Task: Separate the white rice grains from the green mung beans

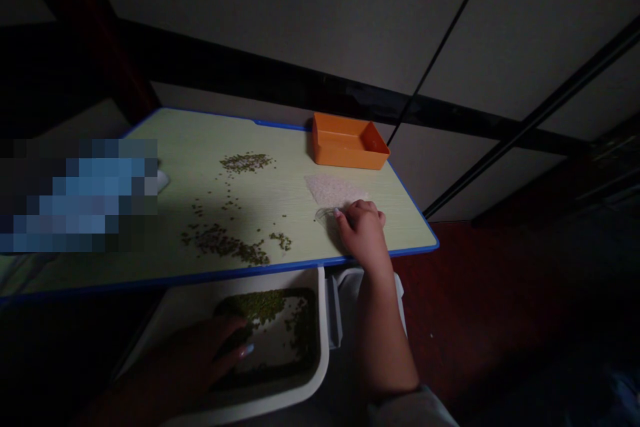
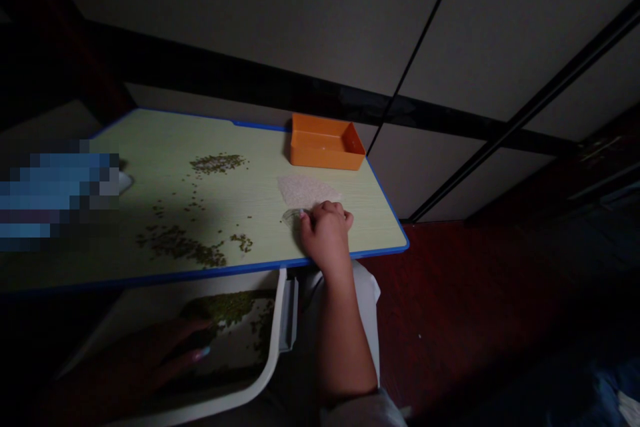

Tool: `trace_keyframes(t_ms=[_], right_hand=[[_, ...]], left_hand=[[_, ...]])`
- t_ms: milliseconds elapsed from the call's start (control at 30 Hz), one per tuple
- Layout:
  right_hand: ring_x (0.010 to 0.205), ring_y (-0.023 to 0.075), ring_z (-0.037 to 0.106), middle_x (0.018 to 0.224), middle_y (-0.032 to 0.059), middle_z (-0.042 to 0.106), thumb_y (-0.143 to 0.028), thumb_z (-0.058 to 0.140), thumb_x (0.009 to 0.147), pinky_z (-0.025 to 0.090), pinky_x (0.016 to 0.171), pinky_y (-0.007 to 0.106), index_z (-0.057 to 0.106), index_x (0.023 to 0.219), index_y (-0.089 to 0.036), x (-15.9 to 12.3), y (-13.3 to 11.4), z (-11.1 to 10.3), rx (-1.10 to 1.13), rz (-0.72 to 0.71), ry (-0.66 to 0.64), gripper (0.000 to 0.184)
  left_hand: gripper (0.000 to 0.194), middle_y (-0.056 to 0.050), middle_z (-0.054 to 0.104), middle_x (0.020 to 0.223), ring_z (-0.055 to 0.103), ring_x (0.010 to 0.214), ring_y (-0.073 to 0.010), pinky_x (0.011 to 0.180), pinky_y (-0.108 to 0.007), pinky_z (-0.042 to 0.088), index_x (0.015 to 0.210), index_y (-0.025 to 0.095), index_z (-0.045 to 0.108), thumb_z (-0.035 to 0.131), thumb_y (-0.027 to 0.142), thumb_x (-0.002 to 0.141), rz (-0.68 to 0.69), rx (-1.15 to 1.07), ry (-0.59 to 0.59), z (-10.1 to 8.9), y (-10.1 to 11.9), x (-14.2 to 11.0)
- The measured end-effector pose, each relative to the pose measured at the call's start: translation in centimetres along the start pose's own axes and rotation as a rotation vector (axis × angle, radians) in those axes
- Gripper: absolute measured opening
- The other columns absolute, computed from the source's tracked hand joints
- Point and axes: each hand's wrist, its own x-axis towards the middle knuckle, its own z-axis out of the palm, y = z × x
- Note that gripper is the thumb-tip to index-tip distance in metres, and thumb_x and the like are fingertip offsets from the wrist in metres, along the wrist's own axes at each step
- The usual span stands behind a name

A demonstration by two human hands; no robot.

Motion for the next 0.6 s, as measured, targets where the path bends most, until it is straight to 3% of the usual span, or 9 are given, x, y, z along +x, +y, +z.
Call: trace_keyframes(t_ms=[167,367,600], right_hand=[[0.123,0.0343,0.062,0.119,0.0163,0.081,-0.03,0.066,0.114,0.037,0.101,0.046,0.085,0.098,-0.02,1.1,-0.7,0.0,-0.077,0.023,0.03,0.027],[0.128,0.039,0.061,0.127,0.0203,0.081,-0.033,0.068,0.114,0.04,0.102,0.051,0.088,0.105,-0.019,1.8,-0.6,-0.3,-0.149,0.098,0.084,0.026],[0.124,0.035,0.061,0.122,0.0153,0.08,-0.032,0.072,0.113,0.039,0.101,0.046,0.088,0.102,-0.022,0.9,-1.3,-0.2,-0.076,-0.01,0.053,0.021]], left_hand=[[0.059,-0.009,0.09,0.143,0.085,0.133,-0.0395,0.119,-0.048,0.066,0.135,0.037,0.087,0.059,0.073,0.097,0.015,-0.039,0.043,0.9,-1.0,0.2],[0.053,-0.008,0.091,0.141,0.086,0.131,-0.0384,0.117,-0.045,0.067,0.133,0.039,0.087,0.06,0.069,0.098,0.038,-0.04,0.055,1.5,-2.1,0.3],[0.057,-0.006,0.092,0.138,0.088,0.128,-0.036,0.111,-0.042,0.07,0.133,0.039,0.088,0.057,0.069,0.096,0.014,-0.017,0.034,0.8,-0.8,0.2]])
